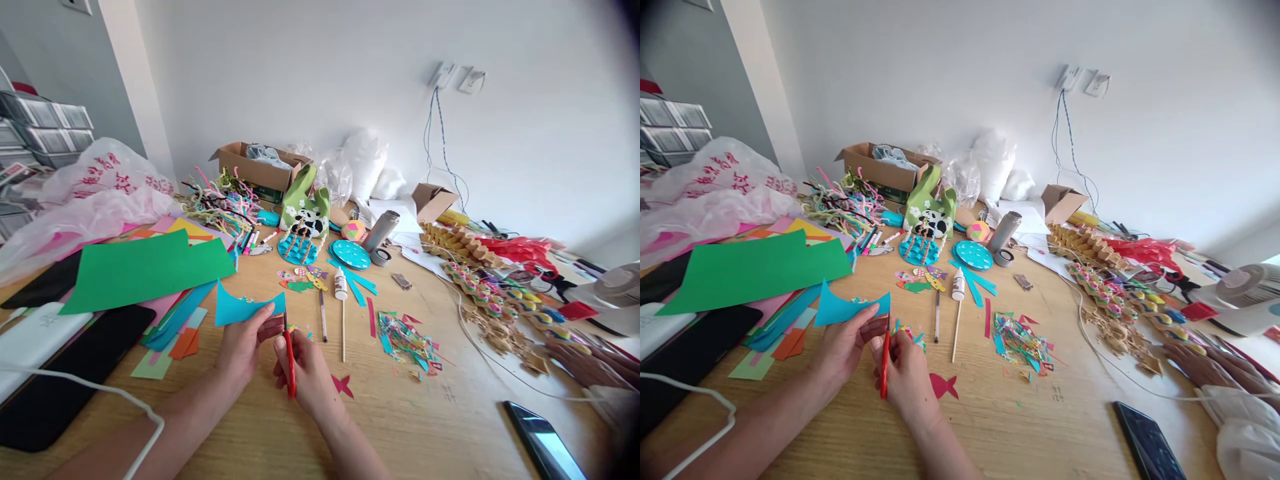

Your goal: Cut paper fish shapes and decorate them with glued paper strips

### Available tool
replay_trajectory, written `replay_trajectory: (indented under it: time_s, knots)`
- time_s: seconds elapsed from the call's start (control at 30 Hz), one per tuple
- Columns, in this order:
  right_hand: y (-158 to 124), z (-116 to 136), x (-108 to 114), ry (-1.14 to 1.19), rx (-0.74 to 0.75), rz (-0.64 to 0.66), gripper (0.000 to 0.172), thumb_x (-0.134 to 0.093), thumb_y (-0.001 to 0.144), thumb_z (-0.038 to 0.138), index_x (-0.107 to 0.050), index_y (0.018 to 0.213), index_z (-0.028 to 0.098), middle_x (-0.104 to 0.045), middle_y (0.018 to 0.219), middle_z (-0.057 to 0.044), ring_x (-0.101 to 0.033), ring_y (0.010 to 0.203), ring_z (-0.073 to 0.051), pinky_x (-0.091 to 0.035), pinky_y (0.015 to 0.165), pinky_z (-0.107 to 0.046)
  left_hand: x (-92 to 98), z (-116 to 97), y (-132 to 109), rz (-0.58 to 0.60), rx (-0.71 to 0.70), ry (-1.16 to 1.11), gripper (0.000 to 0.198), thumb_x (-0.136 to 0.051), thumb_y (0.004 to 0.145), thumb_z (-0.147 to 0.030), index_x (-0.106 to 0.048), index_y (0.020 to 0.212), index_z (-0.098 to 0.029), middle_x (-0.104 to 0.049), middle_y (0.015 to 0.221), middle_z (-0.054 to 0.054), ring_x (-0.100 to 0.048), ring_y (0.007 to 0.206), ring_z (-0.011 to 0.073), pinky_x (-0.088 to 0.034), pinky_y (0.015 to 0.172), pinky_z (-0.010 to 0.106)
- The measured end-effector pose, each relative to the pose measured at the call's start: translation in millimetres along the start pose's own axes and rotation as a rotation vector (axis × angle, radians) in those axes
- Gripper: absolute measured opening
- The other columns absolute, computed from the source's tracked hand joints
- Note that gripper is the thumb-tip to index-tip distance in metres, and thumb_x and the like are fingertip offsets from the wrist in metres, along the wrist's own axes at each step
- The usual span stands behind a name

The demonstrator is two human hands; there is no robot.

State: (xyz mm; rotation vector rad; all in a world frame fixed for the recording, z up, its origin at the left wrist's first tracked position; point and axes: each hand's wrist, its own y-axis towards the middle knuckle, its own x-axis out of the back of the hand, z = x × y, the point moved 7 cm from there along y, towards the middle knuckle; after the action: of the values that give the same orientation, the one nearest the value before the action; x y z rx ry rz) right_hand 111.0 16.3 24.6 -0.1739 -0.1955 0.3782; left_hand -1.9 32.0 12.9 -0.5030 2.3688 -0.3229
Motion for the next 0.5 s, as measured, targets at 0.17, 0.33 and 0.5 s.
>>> replay_trajectory:
  time_s: [0.17,0.33,0.5]
  knots:
    - [1.3,-0.4,-0.4,-0.009,-0.003,-0.024,0.051,-0.059,0.075,0.069,-0.044,0.074,0.02,-0.051,0.052,0.005,-0.05,0.04,-0.01,-0.035,0.037,-0.019,-2.3,0.7,-1.9,0.011,0.019,-0.018,0.029,-0.083,0.056,-0.026,-0.067,0.077,-0.012,-0.074,0.072,0.006,-0.071,0.063,0.0217,-0.058,0.066,0.035]
    - [3.6,-2.4,-1.3,0.04,-0.03,-0.043,0.054,-0.06,0.071,0.071,-0.042,0.071,0.02,-0.049,0.049,0.006,-0.045,0.036,-0.008,-0.034,0.034,-0.019,-4.7,-0.3,-3.0,0.015,0.025,-0.036,0.031,-0.083,0.055,-0.025,-0.068,0.078,-0.012,-0.075,0.077,0.007,-0.071,0.065,0.0211,-0.059,0.071,0.036]
    - [3.7,-2.2,-2.0,0.052,-0.037,-0.044,0.054,-0.059,0.071,0.072,-0.043,0.071,0.02,-0.049,0.049,0.006,-0.045,0.036,-0.008,-0.033,0.034,-0.018,-6.0,0.0,-3.0,0.024,0.02,-0.066,0.029,-0.083,0.055,-0.023,-0.068,0.077,-0.012,-0.076,0.081,0.008,-0.071,0.067,0.0216,-0.059,0.073,0.037]
